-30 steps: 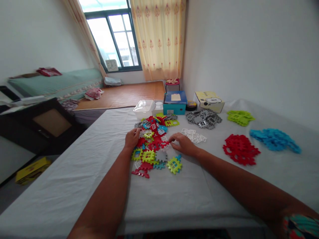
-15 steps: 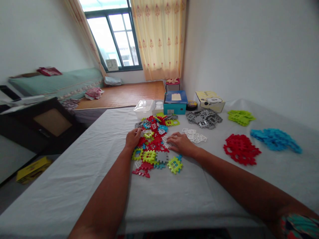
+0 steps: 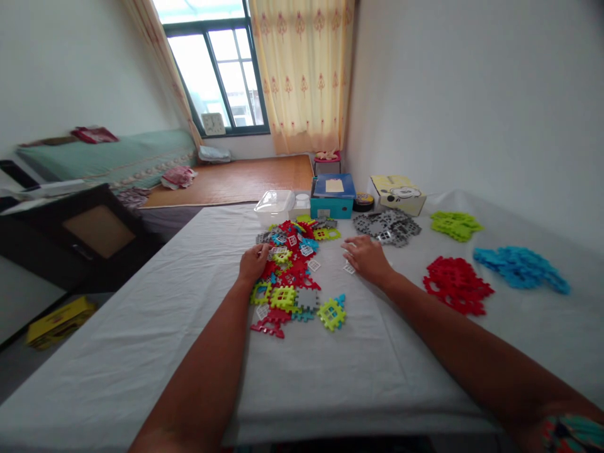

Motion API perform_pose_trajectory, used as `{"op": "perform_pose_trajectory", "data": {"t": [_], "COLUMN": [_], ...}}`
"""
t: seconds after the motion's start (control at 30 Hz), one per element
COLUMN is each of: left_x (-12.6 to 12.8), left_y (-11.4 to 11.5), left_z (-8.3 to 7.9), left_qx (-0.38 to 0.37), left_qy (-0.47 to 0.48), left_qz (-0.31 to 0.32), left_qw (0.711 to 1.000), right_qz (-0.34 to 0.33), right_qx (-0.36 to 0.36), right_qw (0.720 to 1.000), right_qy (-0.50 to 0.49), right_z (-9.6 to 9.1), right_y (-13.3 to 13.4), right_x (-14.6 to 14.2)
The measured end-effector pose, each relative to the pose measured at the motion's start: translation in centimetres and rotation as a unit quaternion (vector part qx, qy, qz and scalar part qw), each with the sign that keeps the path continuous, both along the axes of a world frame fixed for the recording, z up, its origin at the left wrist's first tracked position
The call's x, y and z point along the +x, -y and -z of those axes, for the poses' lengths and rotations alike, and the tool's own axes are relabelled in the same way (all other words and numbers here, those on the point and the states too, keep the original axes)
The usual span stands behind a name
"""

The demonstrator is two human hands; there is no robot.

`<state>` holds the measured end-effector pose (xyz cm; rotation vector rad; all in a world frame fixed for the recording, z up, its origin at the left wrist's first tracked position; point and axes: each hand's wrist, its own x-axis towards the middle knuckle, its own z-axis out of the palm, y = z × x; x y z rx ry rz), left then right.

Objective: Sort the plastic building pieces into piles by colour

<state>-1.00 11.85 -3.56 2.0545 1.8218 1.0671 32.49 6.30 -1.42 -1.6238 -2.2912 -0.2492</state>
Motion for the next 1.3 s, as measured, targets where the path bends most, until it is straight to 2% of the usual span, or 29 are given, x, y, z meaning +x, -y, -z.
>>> {"op": "perform_pose_trajectory", "data": {"t": [0.17, 0.27, 0.43, 0.57, 0.7, 0.77, 0.87, 0.97, 1.03, 1.17, 1.3], "left_x": [0.1, 0.1, 0.1, 0.1, 0.1, 0.4, 1.1, 2.1, 2.8, 3.5, 3.9], "left_y": [0.2, 0.4, 0.3, 0.3, 0.4, 0.4, 0.5, 0.3, 0.0, -0.4, 0.5], "left_z": [-0.2, -0.3, -0.2, -0.2, -0.2, -0.3, -0.7, -1.1, -1.1, -1.1, -2.2], "left_qx": [-0.002, -0.005, -0.008, -0.006, 0.001, 0.021, 0.059, 0.088, 0.094, 0.078, 0.069], "left_qy": [-0.011, -0.013, -0.009, -0.015, 0.008, 0.028, 0.031, -0.012, -0.053, -0.113, -0.106], "left_qz": [-0.006, -0.009, -0.009, -0.007, 0.006, 0.029, 0.09, 0.136, 0.146, 0.173, 0.243], "left_qw": [1.0, 1.0, 1.0, 1.0, 1.0, 0.999, 0.994, 0.987, 0.983, 0.975, 0.962], "right_qz": [-0.177, -0.207, -0.2, -0.185, -0.19, -0.156, -0.065, 0.017, 0.037, 0.004, -0.042], "right_qx": [-0.025, -0.041, -0.06, -0.033, -0.04, -0.038, -0.029, -0.014, 0.002, 0.006, -0.001], "right_qw": [0.984, 0.977, 0.978, 0.982, 0.98, 0.986, 0.997, 0.999, 0.999, 1.0, 0.999], "right_qy": [0.015, 0.024, 0.015, -0.022, 0.033, 0.049, 0.037, 0.034, 0.029, 0.01, -0.001], "right_z": [1.7, 1.9, 1.9, 2.1, 1.6, 1.0, 0.1, -0.4, -0.4, -0.1, 0.1], "right_y": [0.7, 0.8, 0.1, -0.3, -0.2, -0.1, -0.2, -0.4, -0.4, -0.1, 0.3], "right_x": [-3.9, -5.1, -4.7, -4.9, -5.0, -4.2, -2.0, 0.2, 0.8, 0.1, -1.1]}}
